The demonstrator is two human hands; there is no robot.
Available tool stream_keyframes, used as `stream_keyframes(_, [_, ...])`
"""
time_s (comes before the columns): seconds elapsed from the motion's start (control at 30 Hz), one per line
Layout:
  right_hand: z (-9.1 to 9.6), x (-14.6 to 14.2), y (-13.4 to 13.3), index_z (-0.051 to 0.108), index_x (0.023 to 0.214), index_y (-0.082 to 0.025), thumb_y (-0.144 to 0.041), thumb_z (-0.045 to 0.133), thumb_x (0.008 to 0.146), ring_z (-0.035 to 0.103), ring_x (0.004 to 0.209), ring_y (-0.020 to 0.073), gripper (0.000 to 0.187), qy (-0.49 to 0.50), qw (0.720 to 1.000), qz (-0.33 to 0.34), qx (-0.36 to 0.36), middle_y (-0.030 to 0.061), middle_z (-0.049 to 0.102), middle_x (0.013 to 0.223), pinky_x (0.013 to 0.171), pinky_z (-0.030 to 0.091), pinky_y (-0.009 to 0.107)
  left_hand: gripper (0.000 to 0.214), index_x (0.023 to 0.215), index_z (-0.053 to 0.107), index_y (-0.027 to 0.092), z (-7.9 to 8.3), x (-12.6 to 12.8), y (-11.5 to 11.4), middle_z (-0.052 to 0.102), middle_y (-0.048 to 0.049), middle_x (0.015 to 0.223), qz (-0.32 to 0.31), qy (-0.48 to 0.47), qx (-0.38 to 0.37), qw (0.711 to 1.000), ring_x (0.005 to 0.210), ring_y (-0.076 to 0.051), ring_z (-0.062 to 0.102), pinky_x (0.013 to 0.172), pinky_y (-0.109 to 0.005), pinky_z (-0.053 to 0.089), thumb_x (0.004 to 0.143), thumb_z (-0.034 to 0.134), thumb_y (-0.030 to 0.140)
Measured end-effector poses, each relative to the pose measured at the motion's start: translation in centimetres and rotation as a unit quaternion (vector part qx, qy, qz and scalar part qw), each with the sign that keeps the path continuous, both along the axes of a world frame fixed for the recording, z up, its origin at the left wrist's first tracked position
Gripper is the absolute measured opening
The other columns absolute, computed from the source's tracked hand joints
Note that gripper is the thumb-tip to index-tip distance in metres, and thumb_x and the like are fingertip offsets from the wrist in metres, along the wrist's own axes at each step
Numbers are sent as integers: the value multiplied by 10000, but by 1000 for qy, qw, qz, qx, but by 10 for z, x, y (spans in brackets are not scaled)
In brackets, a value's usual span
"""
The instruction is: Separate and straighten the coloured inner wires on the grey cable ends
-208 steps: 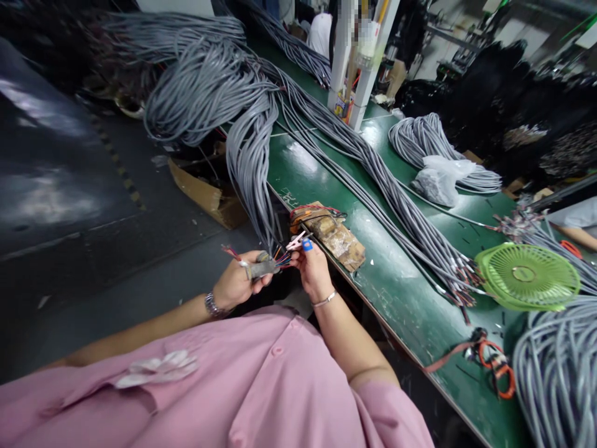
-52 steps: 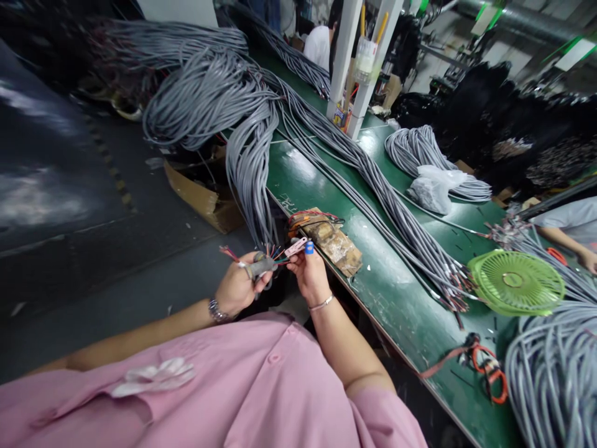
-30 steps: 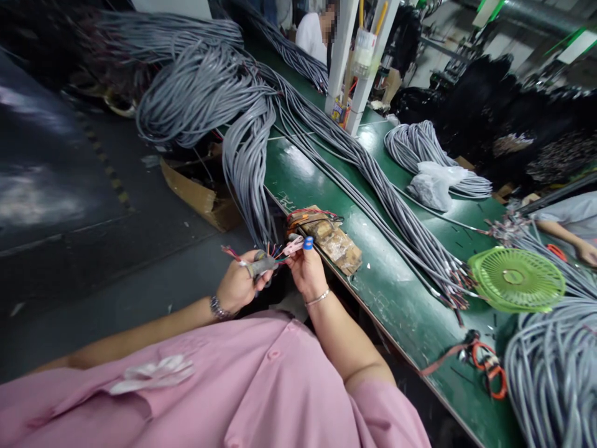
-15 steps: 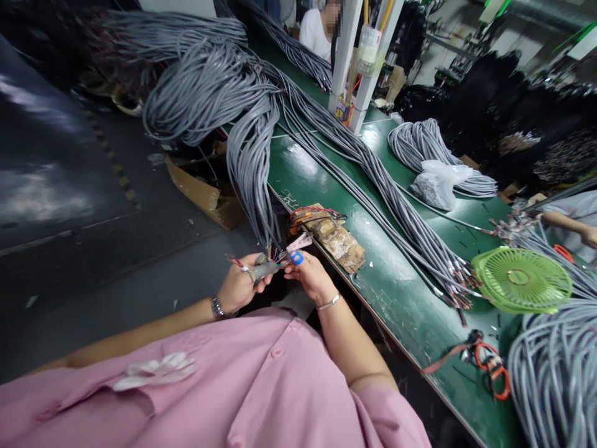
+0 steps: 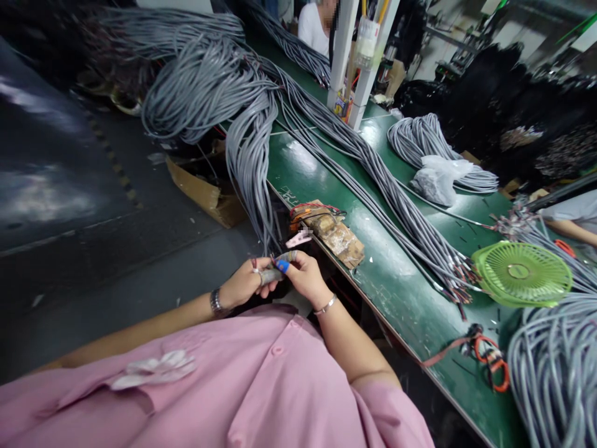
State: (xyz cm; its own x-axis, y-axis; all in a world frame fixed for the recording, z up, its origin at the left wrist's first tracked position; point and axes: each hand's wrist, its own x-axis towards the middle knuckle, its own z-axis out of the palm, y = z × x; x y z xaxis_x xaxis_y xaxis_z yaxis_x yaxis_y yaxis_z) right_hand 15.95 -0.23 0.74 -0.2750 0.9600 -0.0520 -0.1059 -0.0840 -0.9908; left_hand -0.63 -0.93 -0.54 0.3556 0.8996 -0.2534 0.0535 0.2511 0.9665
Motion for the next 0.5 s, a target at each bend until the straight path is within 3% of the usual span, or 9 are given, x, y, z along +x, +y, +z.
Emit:
stream_keyframes(0.13, [-4,0,-5,676,944,-190,-364,734,722,574,727,121,288,42,998,-24,-38,12,665,844,690,473,248,183,678,574,152,2,2,0,597,5,515,84,-80,-16,993,355,-83,493,345,-187,270,763,616,308])
stream_keyframes(0.27, [-13,-7,-11,659,880,-193,-392,721,723,559,686,119,261,50,990,-111,-66,9,648,800,587,453,222,189,703,581,151,1,6,-2,608,5,544,106,-103,-17,989,380,-87,513,365,-192,304,760,636,323])
stream_keyframes(0.37, [-16,-11,-10,646,789,-181,-376,712,729,534,626,106,214,46,990,-124,-51,-6,618,714,569,433,219,186,701,595,147,-1,7,-2,627,-13,562,79,-85,-16,993,411,-103,548,380,-197,323,771,621,318])
stream_keyframes(0.5, [-17,-10,-5,641,765,-174,-373,719,721,505,574,99,218,32,996,-71,-45,-18,597,657,560,418,229,145,650,619,138,-3,3,-1,638,-38,544,-4,-49,-4,999,422,-114,560,384,-200,310,749,593,240])
